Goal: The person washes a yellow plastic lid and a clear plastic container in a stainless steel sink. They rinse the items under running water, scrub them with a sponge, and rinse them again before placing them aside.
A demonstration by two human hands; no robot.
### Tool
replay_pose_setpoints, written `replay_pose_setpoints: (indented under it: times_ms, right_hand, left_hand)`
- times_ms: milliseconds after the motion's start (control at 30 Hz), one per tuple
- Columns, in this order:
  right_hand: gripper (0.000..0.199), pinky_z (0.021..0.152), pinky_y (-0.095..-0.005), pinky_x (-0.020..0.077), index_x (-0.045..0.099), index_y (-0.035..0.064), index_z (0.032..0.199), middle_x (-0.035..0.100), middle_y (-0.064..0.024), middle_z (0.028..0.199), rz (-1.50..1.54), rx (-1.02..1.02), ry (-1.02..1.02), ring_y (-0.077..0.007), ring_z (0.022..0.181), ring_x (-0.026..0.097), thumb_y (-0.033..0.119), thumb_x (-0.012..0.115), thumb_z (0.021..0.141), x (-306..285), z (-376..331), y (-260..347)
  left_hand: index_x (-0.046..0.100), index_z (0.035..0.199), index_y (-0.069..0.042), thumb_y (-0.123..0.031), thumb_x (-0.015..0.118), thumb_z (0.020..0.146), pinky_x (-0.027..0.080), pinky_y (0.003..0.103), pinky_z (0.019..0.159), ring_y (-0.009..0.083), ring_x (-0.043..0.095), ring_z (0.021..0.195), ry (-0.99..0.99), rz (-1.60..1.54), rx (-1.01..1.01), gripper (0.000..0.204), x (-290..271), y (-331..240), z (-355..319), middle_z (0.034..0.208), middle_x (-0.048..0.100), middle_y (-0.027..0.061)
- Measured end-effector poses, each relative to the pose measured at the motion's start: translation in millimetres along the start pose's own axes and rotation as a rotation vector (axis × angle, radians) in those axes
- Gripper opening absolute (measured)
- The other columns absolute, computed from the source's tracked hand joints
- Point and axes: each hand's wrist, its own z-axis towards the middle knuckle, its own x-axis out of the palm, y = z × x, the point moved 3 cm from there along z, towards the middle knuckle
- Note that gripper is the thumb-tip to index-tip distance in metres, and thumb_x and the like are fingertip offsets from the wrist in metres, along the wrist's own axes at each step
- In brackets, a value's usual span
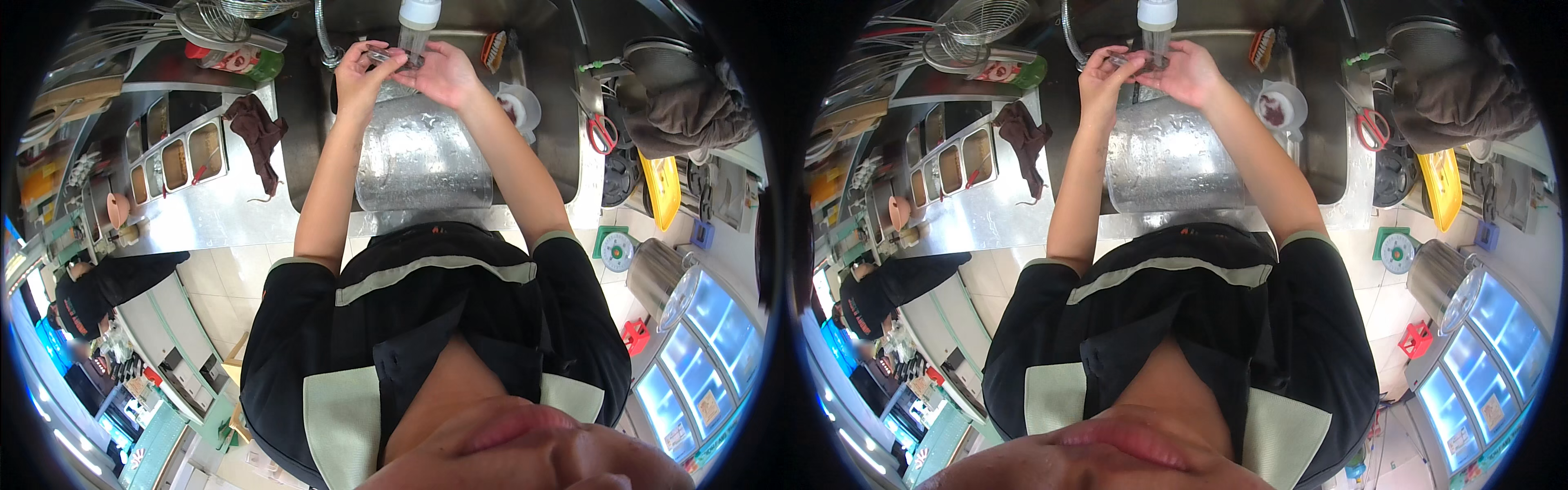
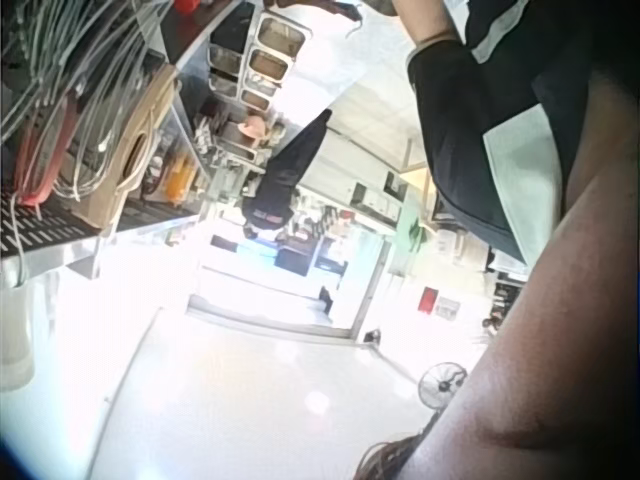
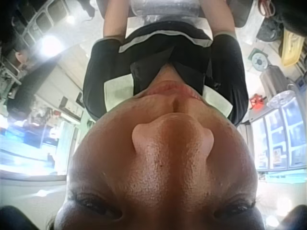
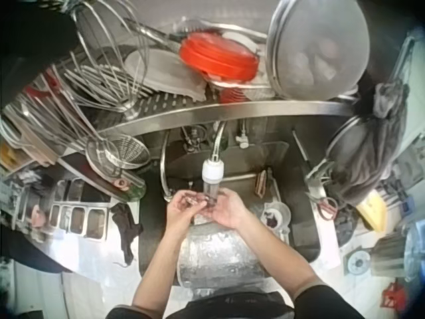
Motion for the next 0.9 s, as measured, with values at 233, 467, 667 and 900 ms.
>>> replay_pose_setpoints:
  times_ms: [233,467,667,900]
  right_hand:
    - [0.037,0.094,-0.0442,0.0411,0.04,-0.0126,0.11,0.05,-0.0298,0.106,-0.048,0.054,-0.039,-0.0352,0.099,0.052,0.017,0.039,0.088,-16.8,-4.6,8.6]
    - [0.034,0.078,-0.0337,0.0478,0.049,-0.0048,0.101,0.057,-0.0142,0.087,-0.208,0.044,-0.053,-0.0209,0.08,0.056,0.027,0.048,0.089,-15.2,-5.7,3.3]
    - [0.03,0.061,-0.0293,0.0468,0.049,0.0064,0.076,0.05,-0.0038,0.067,-0.232,0.063,-0.059,-0.0151,0.061,0.05,0.034,0.048,0.089,-7.5,7.0,-3.7]
    - [0.036,0.057,-0.028,0.041,0.037,0.0115,0.067,0.045,-0.0021,0.063,-0.201,0.008,-0.204,-0.0147,0.058,0.044,0.038,0.045,0.09,-31.4,-2.6,16.8]
  left_hand:
    - [0.054,0.086,-0.005,-0.02,0.069,0.075,0.045,0.023,0.061,0.0133,0.061,0.076,-0.195,-0.115,-0.13,0.024,-2.3,6.6,1.8,0.08,0.063,0.0065]
    - [0.053,0.082,-0.009,-0.028,0.067,0.077,0.044,0.023,0.056,0.0134,0.058,0.065,-0.315,-0.255,-0.338,0.025,-14.0,23.6,3.6,0.07,0.056,0.0012]
    - [0.055,0.085,-0.011,-0.042,0.064,0.078,0.048,0.022,0.051,0.0162,0.058,0.067,-0.235,-0.609,-0.665,0.032,-17.7,49.0,9.2,0.078,0.057,0.005]
    - [0.053,0.088,-0.012,-0.034,0.053,0.086,0.051,0.034,0.07,0.022,0.061,0.077,-0.015,-0.481,-0.706,0.022,8.7,45.3,13.7,0.09,0.058,0.0115]
